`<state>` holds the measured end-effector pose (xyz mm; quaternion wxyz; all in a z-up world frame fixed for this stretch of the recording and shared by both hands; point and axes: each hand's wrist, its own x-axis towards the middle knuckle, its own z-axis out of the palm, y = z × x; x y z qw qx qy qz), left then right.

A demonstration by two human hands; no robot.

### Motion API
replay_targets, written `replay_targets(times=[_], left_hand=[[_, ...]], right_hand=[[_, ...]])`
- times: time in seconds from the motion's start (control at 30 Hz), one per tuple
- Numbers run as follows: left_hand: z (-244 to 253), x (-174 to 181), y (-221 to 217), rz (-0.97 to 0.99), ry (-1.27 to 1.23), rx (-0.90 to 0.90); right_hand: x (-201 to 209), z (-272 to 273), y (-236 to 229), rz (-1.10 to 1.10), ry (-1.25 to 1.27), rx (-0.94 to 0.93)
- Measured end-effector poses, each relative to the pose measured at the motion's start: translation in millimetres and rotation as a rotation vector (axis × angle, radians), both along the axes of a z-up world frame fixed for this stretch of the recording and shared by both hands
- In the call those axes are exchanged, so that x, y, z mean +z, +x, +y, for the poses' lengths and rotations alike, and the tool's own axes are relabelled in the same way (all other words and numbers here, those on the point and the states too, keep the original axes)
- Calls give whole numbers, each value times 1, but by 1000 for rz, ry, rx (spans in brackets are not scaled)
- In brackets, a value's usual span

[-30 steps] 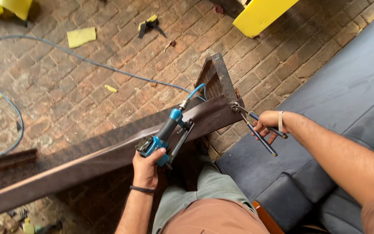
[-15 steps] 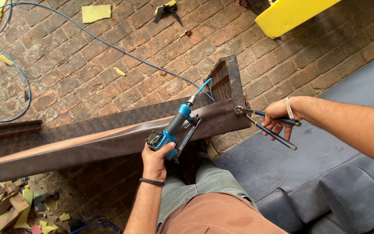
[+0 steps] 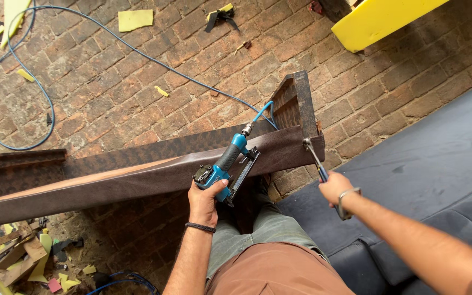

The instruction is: The person uses a staple gun to attach brown fabric to a wooden frame. They pull the fabric taut and drive staples along the edges to secure it in place.

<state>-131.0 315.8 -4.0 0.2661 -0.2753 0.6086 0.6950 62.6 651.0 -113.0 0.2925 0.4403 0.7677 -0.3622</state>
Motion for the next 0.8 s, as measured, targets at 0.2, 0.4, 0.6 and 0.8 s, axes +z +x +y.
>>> replay_targets(times=[0.2,0.4,0.6,0.8], left_hand=[[-3,4,2,-6,40,44],[-18,9,10,-35,16,145],[-70,11,23,72,-14,240],[-154,2,52,92,228,621]], right_hand=[[-5,-37,14,12,267,52],[21,-31,16,348,300,239],[42,-47,-29,426,92,364],[72,-110,-124,441,-127,733]])
